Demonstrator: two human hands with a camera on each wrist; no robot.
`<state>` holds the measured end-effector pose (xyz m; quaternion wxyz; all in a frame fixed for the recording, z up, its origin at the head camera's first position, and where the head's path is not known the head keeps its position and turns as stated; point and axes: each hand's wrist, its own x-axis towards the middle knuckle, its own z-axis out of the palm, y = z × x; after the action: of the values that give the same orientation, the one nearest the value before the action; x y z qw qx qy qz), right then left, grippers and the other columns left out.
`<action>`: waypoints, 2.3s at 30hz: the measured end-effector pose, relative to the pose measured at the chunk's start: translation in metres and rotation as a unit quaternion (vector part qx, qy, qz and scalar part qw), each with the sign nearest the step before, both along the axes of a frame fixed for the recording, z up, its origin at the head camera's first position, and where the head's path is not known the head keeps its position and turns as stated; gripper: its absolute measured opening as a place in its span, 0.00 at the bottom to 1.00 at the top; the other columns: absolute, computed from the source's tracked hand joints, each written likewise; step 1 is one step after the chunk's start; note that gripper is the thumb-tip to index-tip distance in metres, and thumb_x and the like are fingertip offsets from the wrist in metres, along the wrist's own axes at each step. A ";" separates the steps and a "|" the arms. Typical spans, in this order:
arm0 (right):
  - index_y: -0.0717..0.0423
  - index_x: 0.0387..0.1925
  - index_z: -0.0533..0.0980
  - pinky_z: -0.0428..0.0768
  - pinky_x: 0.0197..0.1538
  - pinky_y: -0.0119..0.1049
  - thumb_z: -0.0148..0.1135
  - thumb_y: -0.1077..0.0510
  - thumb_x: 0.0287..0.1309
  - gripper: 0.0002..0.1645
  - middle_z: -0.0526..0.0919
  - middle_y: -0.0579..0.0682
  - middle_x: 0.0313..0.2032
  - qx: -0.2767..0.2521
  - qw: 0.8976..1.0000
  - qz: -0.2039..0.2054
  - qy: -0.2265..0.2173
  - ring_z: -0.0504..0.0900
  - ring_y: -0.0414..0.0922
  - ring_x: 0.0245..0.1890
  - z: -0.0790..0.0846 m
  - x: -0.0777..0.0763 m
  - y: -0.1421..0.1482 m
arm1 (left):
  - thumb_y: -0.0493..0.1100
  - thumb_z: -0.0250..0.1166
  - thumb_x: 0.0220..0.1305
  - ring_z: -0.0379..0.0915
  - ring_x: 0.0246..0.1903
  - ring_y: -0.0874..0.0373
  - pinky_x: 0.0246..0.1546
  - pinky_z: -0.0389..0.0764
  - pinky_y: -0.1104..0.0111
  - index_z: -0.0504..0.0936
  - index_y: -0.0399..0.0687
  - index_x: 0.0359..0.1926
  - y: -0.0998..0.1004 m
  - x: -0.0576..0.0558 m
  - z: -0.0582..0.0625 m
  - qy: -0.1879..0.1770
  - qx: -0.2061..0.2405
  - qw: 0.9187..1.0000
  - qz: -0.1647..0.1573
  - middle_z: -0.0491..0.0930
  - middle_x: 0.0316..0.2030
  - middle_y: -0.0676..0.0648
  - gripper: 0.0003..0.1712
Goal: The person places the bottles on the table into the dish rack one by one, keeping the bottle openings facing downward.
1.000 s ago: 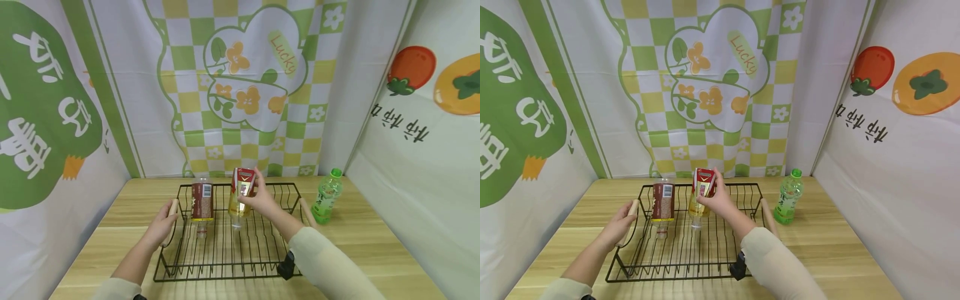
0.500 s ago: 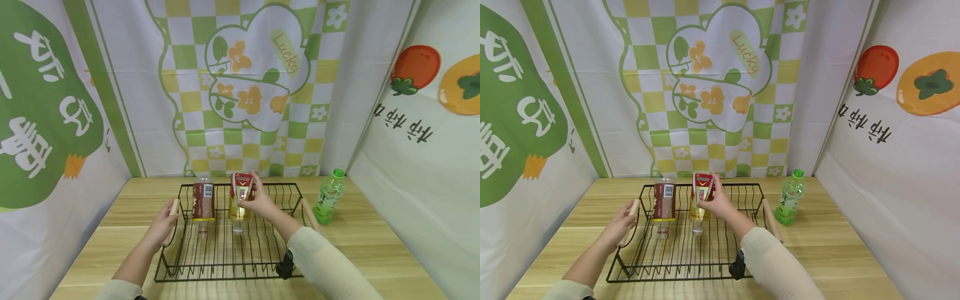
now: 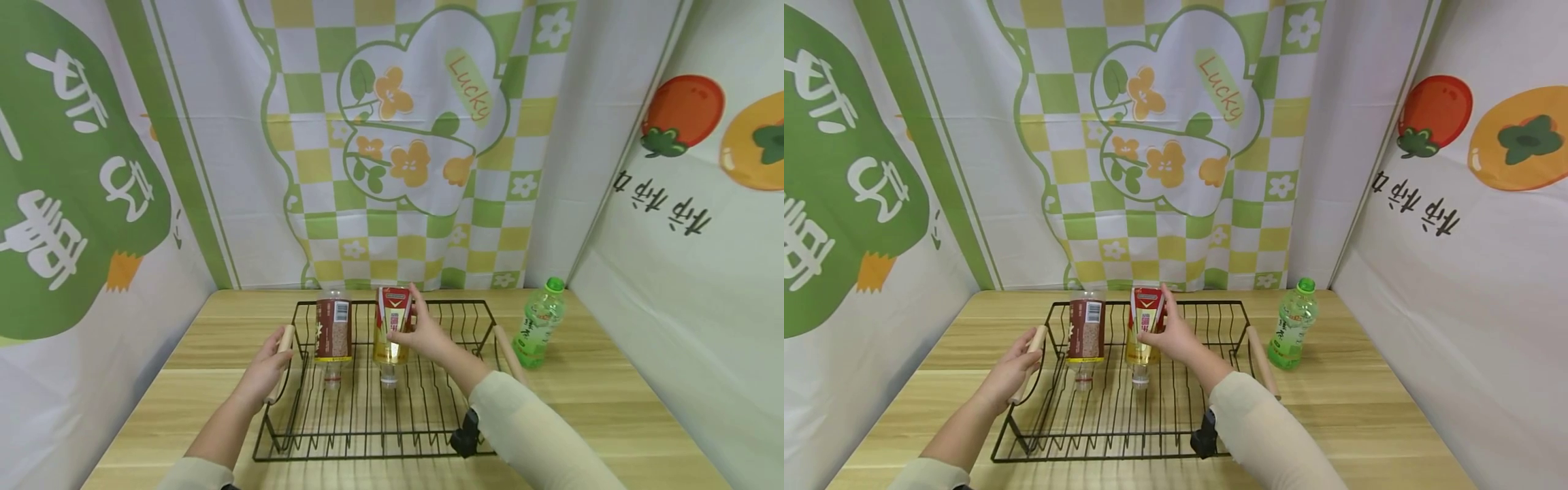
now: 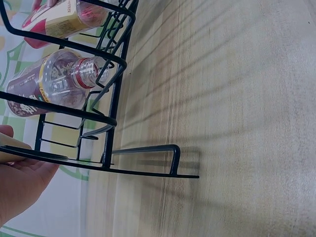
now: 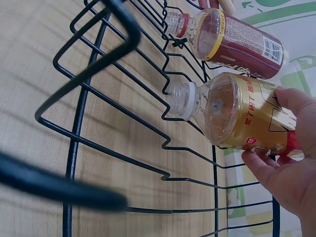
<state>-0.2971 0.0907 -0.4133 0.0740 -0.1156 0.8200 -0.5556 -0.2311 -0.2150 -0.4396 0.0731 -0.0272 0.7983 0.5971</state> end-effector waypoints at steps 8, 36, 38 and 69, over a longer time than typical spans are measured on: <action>0.37 0.77 0.27 0.84 0.49 0.47 0.69 0.59 0.58 0.68 0.57 0.68 0.72 0.017 1.000 0.012 -0.004 0.76 0.67 0.58 -0.001 0.001 -0.001 | 0.42 0.44 0.75 0.40 0.74 0.31 0.72 0.47 0.40 0.33 0.45 0.78 0.000 0.001 0.001 -0.002 -0.005 1.000 0.000 0.35 0.76 0.30 0.39; 0.43 0.78 0.33 0.72 0.63 0.60 0.67 0.53 0.61 0.61 0.50 0.69 0.74 0.014 1.000 -0.015 -0.020 0.57 0.68 0.71 0.008 0.004 0.003 | 0.43 0.44 0.76 0.40 0.74 0.31 0.72 0.47 0.39 0.33 0.45 0.78 0.000 0.000 0.000 -0.002 -0.007 1.000 -0.002 0.36 0.76 0.31 0.39; 0.45 0.78 0.35 0.71 0.64 0.60 0.66 0.52 0.61 0.60 0.50 0.68 0.74 0.017 1.000 -0.017 -0.016 0.57 0.67 0.72 0.011 0.005 0.006 | 0.43 0.44 0.76 0.40 0.74 0.31 0.72 0.48 0.39 0.32 0.45 0.78 0.000 0.000 0.000 -0.003 -0.008 1.000 -0.003 0.36 0.76 0.30 0.40; 0.56 0.77 0.37 0.54 0.74 0.61 0.63 0.52 0.64 0.55 0.50 0.67 0.74 0.032 0.993 -0.076 0.083 0.52 0.64 0.74 0.048 0.031 0.122 | 0.41 0.44 0.75 0.44 0.73 0.31 0.72 0.49 0.41 0.34 0.43 0.78 0.000 0.000 0.001 0.000 -0.015 1.000 -0.002 0.38 0.75 0.27 0.39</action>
<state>-0.2661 0.2128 -0.3655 -0.0330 -0.0958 0.8471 -0.5216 -0.2309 -0.2149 -0.4390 0.0735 -0.0266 0.8075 0.5847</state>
